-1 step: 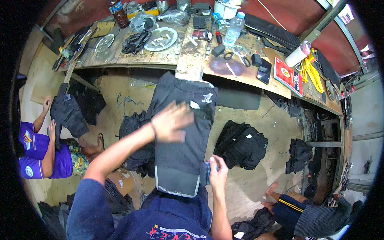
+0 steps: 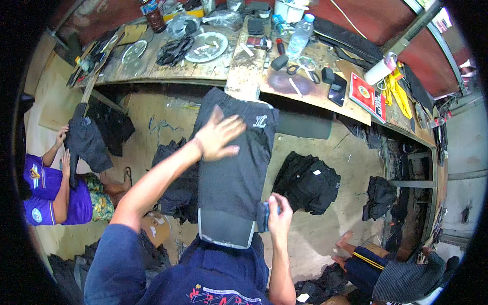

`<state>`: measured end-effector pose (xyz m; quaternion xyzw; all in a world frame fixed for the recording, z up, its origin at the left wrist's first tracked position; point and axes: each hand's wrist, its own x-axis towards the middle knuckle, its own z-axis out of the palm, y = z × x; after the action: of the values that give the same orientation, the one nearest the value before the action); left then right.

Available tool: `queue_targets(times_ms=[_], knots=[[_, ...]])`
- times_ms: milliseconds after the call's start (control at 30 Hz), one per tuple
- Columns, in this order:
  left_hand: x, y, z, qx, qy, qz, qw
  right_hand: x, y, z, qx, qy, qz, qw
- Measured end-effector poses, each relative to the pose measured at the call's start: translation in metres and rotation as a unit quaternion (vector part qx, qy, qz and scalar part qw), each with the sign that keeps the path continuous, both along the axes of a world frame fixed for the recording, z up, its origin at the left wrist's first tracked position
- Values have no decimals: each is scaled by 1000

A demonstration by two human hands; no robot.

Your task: The person irons black shorts on a small ironing board using a handheld iron. They repeatedly flip the garment and press different sections, including the waistband and legs, while another person works nearby.

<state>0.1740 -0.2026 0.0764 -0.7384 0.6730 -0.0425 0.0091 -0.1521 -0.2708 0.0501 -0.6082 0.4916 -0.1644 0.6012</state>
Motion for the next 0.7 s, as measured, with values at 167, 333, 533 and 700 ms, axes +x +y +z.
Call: queue_targets(times_ms=[167,333,533,700], knots=[[45,-45,-103,-196,63,-26,978,34,6,7,-193,-69,-61,977],[44,-59,-90,-266,171,62,947,48,65,3,-459,21,281,842],[86,-99,-81,-124,182,47,974,139,13,-16,-496,-36,335,800],[105,-114,-98,-179,157,62,969,233,-27,-51,-535,26,283,796]])
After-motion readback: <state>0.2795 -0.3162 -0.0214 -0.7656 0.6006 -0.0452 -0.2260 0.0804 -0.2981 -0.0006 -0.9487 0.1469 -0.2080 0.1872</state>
